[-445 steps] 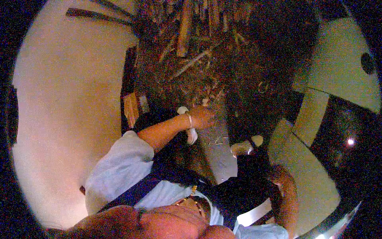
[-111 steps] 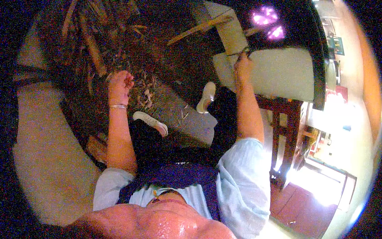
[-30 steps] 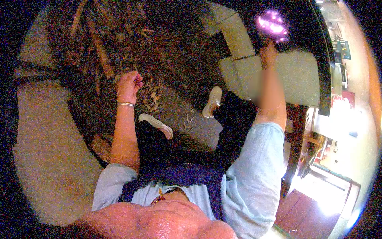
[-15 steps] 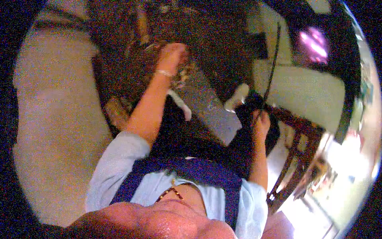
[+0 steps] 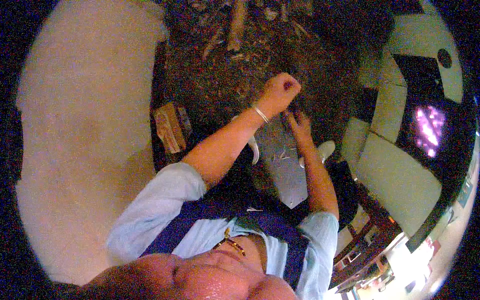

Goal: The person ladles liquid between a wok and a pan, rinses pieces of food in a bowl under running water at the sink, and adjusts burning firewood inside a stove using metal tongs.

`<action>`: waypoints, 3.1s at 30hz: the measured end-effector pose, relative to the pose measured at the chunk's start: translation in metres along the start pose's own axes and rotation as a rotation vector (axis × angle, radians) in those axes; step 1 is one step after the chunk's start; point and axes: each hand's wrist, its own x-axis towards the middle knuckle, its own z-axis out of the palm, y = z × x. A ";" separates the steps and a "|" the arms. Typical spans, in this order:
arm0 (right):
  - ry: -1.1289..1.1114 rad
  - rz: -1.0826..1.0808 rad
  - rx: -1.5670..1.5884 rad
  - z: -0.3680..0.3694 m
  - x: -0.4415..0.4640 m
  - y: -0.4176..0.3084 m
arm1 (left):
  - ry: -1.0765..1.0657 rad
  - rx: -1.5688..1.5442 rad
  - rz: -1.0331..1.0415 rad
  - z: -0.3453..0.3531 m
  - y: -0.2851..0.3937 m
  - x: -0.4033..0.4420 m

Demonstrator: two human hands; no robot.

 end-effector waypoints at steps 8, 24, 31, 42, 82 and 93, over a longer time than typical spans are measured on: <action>-0.486 -0.164 -0.287 0.040 0.134 -0.071 | 0.202 -0.047 0.014 -0.017 -0.009 0.014; -0.400 0.232 0.071 -0.083 -0.081 -0.052 | -0.053 0.049 0.025 0.007 0.002 -0.009; -0.005 -0.301 -0.365 -0.035 0.028 -0.052 | 0.032 -0.060 0.051 0.005 -0.001 -0.006; -0.317 -0.186 -0.026 0.040 0.147 -0.018 | 0.083 -0.059 0.002 -0.009 -0.009 0.012; -0.366 0.186 -0.138 -0.061 -0.112 0.009 | -0.336 0.155 0.074 0.005 0.021 -0.006; -0.688 0.519 0.390 -0.074 -0.129 -0.049 | -0.459 0.134 0.157 0.013 0.033 -0.006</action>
